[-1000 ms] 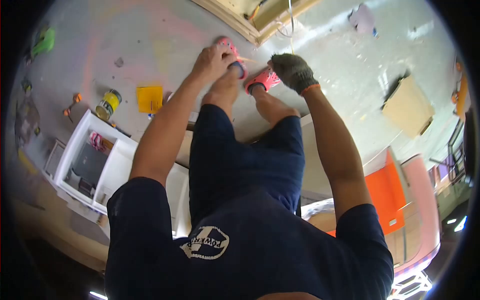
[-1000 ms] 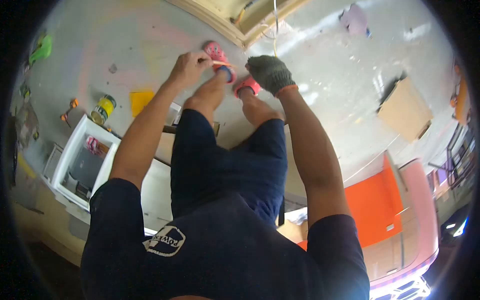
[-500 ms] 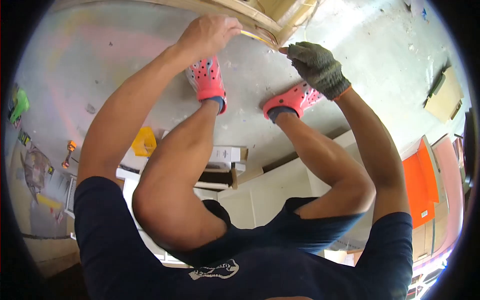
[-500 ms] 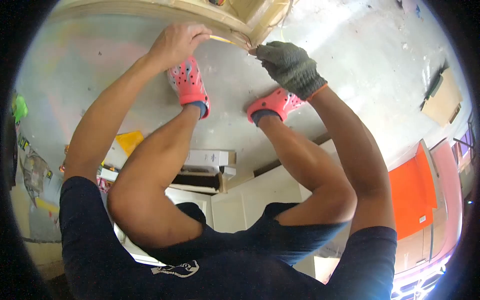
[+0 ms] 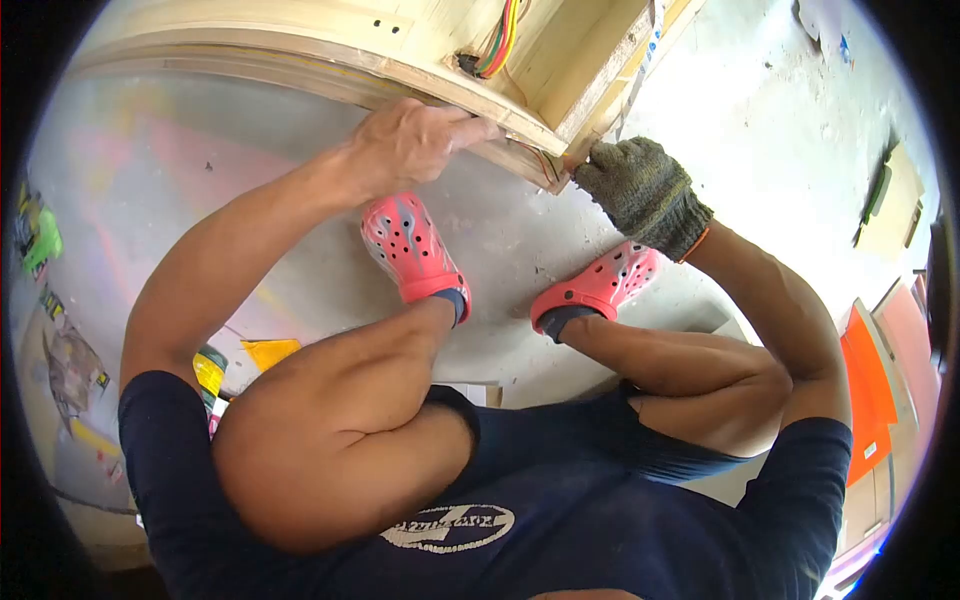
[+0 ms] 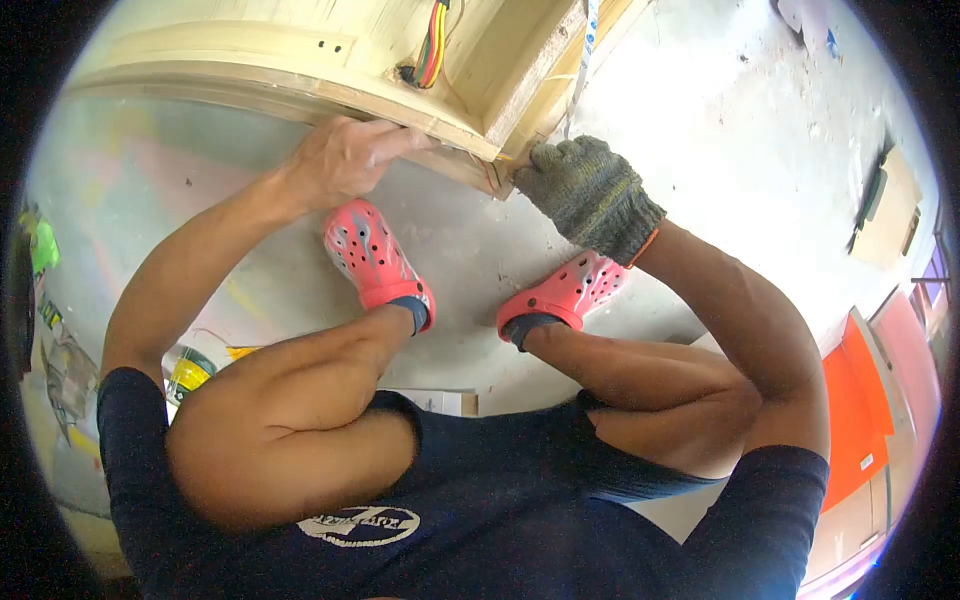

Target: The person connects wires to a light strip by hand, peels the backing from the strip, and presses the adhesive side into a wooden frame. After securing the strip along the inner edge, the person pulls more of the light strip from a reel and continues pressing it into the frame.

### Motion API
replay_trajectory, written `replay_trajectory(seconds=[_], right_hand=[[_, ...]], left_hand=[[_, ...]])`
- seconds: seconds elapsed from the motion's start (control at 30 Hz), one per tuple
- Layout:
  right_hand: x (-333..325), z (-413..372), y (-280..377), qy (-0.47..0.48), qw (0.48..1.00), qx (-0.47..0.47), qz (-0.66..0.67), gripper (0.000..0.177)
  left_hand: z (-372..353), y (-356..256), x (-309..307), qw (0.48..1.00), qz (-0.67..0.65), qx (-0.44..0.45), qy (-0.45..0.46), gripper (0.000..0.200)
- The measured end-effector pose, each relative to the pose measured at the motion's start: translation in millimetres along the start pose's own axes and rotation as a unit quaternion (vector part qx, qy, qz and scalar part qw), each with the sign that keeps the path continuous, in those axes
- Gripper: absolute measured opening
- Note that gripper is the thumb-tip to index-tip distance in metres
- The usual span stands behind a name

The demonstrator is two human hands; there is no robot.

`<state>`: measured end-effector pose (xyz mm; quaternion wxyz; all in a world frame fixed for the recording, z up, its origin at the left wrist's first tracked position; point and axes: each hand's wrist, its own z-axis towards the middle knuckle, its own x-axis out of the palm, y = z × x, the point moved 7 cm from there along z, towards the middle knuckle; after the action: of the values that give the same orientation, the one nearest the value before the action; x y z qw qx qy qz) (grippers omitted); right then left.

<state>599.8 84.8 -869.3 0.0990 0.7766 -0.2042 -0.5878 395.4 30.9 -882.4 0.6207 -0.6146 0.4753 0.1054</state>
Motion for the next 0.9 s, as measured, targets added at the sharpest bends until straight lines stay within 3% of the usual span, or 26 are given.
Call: replay_trajectory(seconds=[0.17,0.37,0.57,0.73,0.83,0.9], right_hand=[[-5.0,9.6,2.3,0.032,0.997,0.025,0.068,0.027],[-6.1,14.4,4.9,0.034,0.985,0.128,0.106,0.034],[-7.1,10.6,5.4,0.038,0.980,0.153,0.120,0.029],[-13.3,16.2,6.3,0.046,0.979,0.165,0.111,0.022],[-10.3,16.5,7.2,0.069,0.977,0.177,0.096,0.029],[-11.3,15.0,8.0,0.033,0.979,0.173,0.107,0.029]], left_hand=[[3.9,-12.5,0.6,0.992,0.104,0.063,-0.006,0.035],[7.2,-10.5,11.8,0.992,0.122,0.005,0.027,0.028],[8.3,-3.5,16.4,0.993,0.071,0.071,-0.067,0.033],[7.2,1.1,21.8,0.997,0.070,-0.009,-0.002,0.031],[8.5,-2.5,20.8,0.998,0.064,-0.001,0.004,0.035],[8.6,-7.4,18.4,0.998,0.060,-0.012,0.018,0.038]])
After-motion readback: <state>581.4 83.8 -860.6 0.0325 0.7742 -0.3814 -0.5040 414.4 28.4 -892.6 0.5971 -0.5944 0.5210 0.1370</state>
